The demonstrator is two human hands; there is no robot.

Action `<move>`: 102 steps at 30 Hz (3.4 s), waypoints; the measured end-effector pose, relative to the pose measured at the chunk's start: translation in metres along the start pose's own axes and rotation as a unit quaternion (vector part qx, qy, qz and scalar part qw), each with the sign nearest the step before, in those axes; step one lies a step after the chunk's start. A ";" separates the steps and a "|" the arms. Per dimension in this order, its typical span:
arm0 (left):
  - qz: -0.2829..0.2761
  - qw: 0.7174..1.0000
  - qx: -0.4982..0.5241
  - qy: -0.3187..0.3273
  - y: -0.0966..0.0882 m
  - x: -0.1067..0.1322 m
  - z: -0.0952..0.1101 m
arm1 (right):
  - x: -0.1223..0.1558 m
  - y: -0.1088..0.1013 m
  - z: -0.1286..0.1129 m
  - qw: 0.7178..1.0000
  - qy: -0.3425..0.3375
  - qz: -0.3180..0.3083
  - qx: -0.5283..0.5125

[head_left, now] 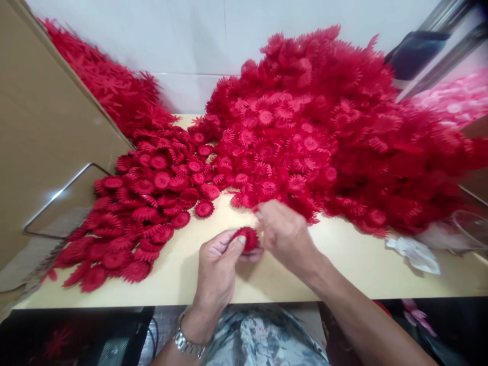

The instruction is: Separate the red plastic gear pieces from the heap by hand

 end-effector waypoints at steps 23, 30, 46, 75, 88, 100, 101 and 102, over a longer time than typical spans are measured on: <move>-0.022 0.999 0.023 -0.001 -0.002 -0.002 -0.005 | 0.013 0.018 -0.007 0.970 0.081 -0.139 -0.184; 0.037 0.999 0.011 -0.024 -0.008 -0.001 -0.005 | -0.001 0.002 0.004 0.993 -0.044 0.058 0.093; -0.067 0.990 0.102 -0.065 -0.002 0.005 -0.002 | 0.013 0.018 -0.010 0.955 0.100 -0.163 -0.227; 0.049 0.994 0.100 0.016 -0.008 0.003 0.008 | 0.007 0.013 -0.013 0.960 0.217 -0.015 -0.176; 0.064 0.991 0.115 0.015 -0.010 0.006 0.009 | 0.014 0.002 -0.009 0.949 0.242 0.085 -0.186; -0.028 0.994 0.089 -0.063 -0.004 0.006 0.015 | 0.003 -0.006 0.003 0.949 0.219 0.007 -0.227; -0.033 0.995 0.076 -0.052 -0.003 0.005 0.016 | 0.004 -0.005 -0.001 0.957 0.194 -0.001 -0.216; -0.034 0.997 0.058 -0.034 -0.003 0.005 0.016 | 0.004 -0.005 -0.005 0.964 0.166 -0.002 -0.208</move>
Point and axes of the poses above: each hand's wrist, its own x-axis away from the middle knuckle, its own y-axis out of the palm, z = x × y, the point moved 5 cm from there along -x, towards the middle knuckle, and after that the axes turned 14 degrees about z, right-handed, at the moved point
